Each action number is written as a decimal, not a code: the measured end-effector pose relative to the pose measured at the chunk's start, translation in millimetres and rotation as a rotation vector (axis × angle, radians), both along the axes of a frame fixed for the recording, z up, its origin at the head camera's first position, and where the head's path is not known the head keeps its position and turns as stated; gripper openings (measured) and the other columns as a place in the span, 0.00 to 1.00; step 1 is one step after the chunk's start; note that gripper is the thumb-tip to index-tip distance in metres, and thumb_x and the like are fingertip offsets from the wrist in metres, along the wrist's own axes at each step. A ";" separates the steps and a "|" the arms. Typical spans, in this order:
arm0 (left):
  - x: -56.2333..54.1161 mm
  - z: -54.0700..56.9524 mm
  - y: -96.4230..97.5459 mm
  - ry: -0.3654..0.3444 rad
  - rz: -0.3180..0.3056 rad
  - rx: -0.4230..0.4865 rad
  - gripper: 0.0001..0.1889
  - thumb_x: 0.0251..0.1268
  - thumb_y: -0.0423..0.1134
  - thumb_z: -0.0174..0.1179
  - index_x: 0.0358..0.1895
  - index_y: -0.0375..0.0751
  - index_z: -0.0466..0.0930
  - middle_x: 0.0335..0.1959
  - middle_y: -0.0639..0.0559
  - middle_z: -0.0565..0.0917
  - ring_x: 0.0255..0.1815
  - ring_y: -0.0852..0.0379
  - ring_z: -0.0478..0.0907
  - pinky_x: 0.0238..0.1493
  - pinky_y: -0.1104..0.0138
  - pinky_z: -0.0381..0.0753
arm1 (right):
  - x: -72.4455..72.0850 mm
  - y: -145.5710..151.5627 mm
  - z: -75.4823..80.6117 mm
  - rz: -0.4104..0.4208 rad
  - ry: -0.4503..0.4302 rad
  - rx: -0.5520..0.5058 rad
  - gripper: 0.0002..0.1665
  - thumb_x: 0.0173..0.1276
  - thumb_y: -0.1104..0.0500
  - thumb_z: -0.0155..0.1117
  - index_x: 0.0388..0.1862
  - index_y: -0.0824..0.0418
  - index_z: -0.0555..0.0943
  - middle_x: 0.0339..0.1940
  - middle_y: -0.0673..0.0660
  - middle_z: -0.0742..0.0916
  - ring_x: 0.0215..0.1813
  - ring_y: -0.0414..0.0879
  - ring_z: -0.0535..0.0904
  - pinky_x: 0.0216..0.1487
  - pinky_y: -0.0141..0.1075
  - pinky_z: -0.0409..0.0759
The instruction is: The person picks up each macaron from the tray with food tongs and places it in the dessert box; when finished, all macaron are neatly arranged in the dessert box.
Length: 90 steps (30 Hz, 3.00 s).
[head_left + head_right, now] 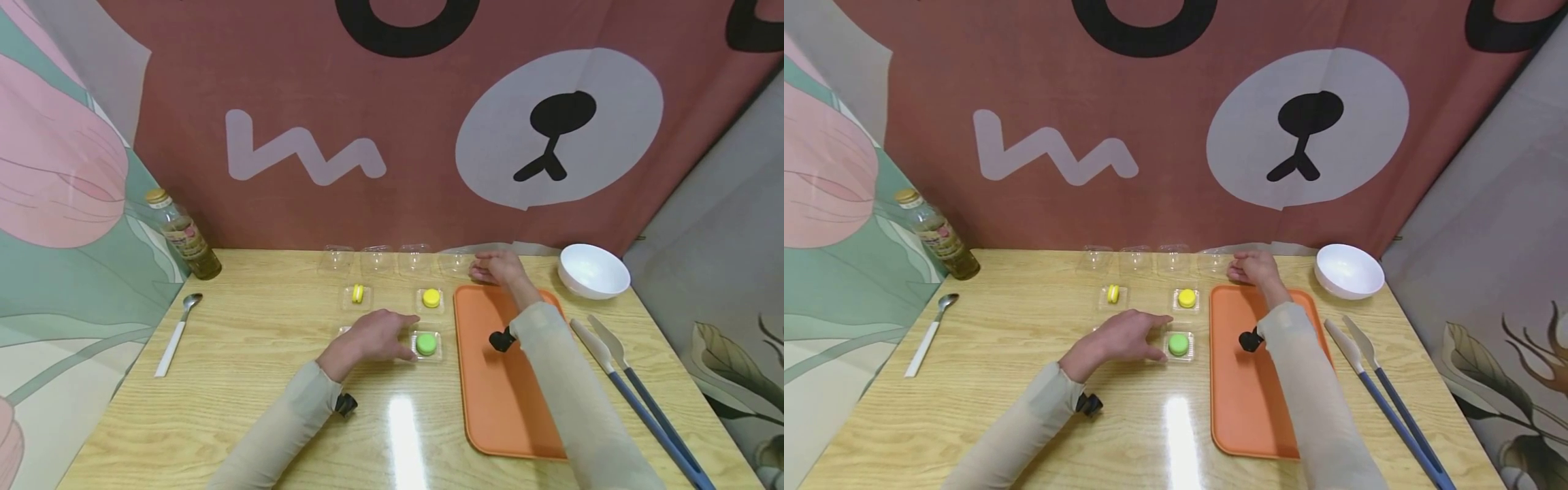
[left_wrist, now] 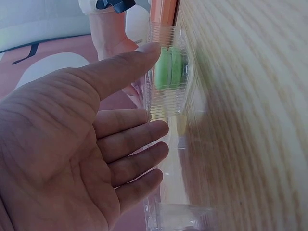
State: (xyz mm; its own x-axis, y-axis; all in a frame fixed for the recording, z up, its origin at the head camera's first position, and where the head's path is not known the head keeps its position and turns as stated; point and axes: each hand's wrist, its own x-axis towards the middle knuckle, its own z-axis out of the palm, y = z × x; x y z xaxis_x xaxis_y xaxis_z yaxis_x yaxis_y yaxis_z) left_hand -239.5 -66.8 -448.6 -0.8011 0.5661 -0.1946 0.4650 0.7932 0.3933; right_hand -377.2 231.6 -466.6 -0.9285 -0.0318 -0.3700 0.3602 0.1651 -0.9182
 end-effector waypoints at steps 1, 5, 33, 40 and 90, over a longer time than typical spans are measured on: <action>0.0 -0.6 -0.1 -0.002 0.000 0.001 0.42 0.56 0.56 0.74 0.75 0.51 0.70 0.66 0.53 0.82 0.60 0.51 0.81 0.61 0.58 0.81 | 0.8 0.8 0.7 -0.003 -0.003 0.003 0.29 0.81 0.63 0.50 0.77 0.68 0.64 0.70 0.72 0.76 0.45 0.41 0.89 0.56 0.35 0.86; 0.2 -1.9 -0.6 -0.008 0.001 0.002 0.42 0.56 0.57 0.74 0.75 0.51 0.70 0.66 0.53 0.81 0.61 0.51 0.81 0.62 0.58 0.80 | 4.9 3.9 5.0 -0.012 -0.016 0.006 0.29 0.82 0.62 0.49 0.78 0.66 0.64 0.72 0.69 0.76 0.51 0.44 0.88 0.58 0.35 0.85; 0.8 -5.3 -5.1 0.000 0.016 0.011 0.44 0.58 0.61 0.71 0.76 0.49 0.67 0.69 0.52 0.79 0.66 0.49 0.79 0.62 0.56 0.81 | 35.0 20.5 25.9 0.052 0.079 -0.092 0.29 0.81 0.62 0.52 0.77 0.68 0.65 0.62 0.62 0.83 0.48 0.37 0.88 0.62 0.37 0.81; 1.6 -4.7 -5.3 0.000 0.015 0.015 0.44 0.58 0.60 0.71 0.76 0.49 0.67 0.68 0.52 0.80 0.66 0.49 0.79 0.62 0.56 0.81 | 45.5 16.9 35.3 0.090 0.083 -0.096 0.29 0.81 0.61 0.53 0.77 0.66 0.65 0.74 0.71 0.73 0.54 0.40 0.88 0.62 0.36 0.81; 4.8 -6.9 -6.5 -0.001 0.035 0.014 0.46 0.58 0.63 0.69 0.77 0.47 0.66 0.71 0.48 0.77 0.66 0.48 0.79 0.63 0.56 0.81 | 120.0 7.4 19.7 0.212 0.076 -0.173 0.33 0.77 0.63 0.60 0.76 0.70 0.65 0.53 0.49 0.89 0.54 0.46 0.88 0.60 0.43 0.83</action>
